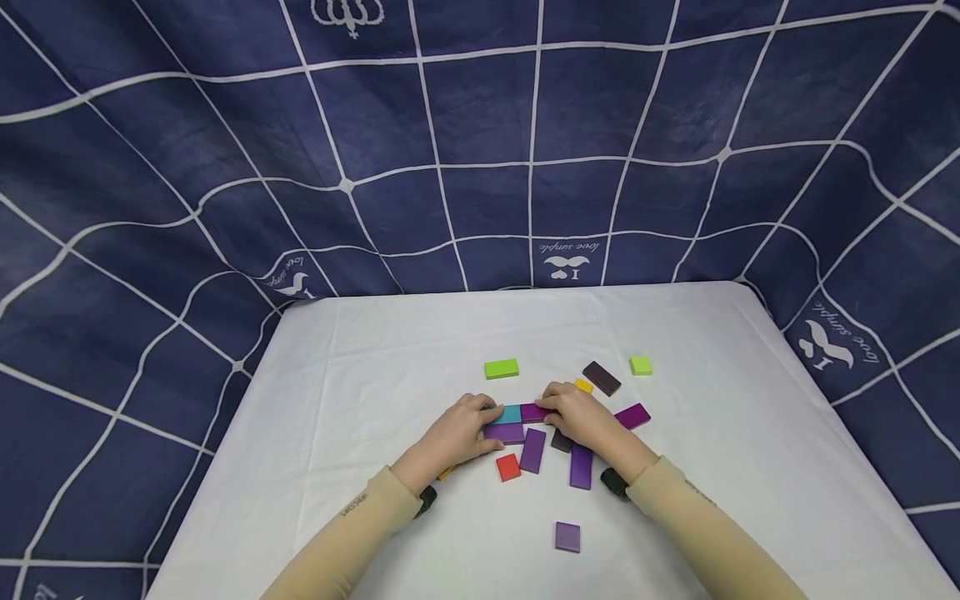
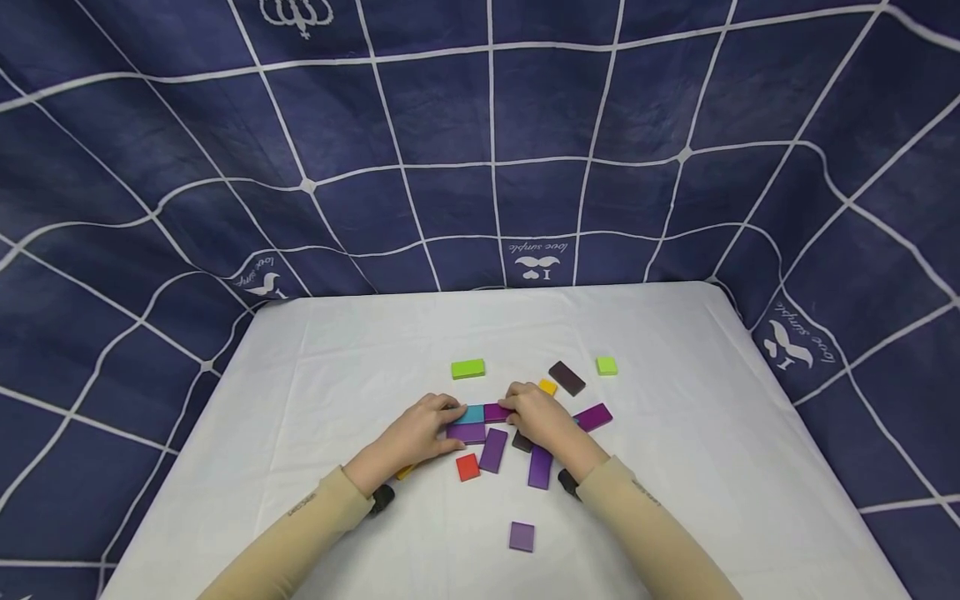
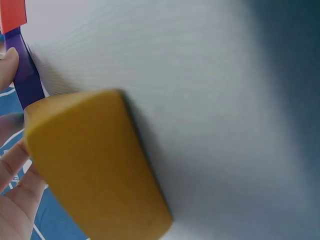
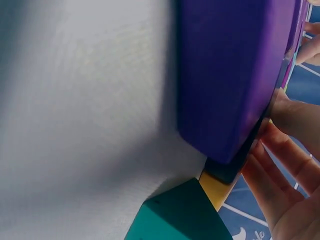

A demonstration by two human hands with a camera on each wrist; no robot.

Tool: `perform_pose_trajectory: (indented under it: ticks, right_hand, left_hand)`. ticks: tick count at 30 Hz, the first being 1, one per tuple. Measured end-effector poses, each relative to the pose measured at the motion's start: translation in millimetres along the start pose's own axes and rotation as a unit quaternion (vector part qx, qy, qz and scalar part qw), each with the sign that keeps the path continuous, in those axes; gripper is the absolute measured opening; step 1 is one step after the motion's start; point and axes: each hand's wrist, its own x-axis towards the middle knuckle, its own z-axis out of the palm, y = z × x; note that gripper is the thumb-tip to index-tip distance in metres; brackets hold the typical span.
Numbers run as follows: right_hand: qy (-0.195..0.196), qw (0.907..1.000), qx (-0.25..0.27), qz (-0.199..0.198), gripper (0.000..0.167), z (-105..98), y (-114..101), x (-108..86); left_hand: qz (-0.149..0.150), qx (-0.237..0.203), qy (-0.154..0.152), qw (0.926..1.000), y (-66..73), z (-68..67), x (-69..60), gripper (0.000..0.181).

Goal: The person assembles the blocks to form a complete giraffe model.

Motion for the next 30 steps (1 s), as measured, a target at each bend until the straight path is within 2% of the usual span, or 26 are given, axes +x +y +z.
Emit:
perform_pose_trajectory:
  ticks: [5,9,14,19,24,30]
  right_hand:
    - [0.011,0.9999,0.002,-0.007,0.029,1,-4,-3.7]
    - [0.014,0.9983,0.014,-0.055,0.022,2,-12,-11.0]
    - [-0.025,0.9953,0.023,-0.09,0.024,1,-21,-20.3]
    - [-0.048,0.994,-0.003,-0.098,0.03,3,-22,-24.5]
    - [-0.053,0.9928,-0.019,-0.106,0.025,3,-20,-25.6]
    - [-0.079,0.9948,0.005,-0.064,0.027,-5,-14,-36.1]
  left_hand:
    - [0.002,-0.006,0.006,1.0,-1.0,1.0,-1.6,0.062]
    - [0.004,0.0,0.007,1.0,-1.9,2.5,-2.6,0.062]
    - [0.001,0.003,0.007,1.0,-1.8,1.9,-2.7,0.062]
    - [0.003,0.006,0.01,0.9999,-2.6,1.9,-1.8,0.062]
    - [0.005,0.004,0.016,0.9999,-3.5,2.3,-1.7,0.062]
    - [0.007,-0.002,0.014,0.9999,-2.7,3.0,-2.0,0.063]
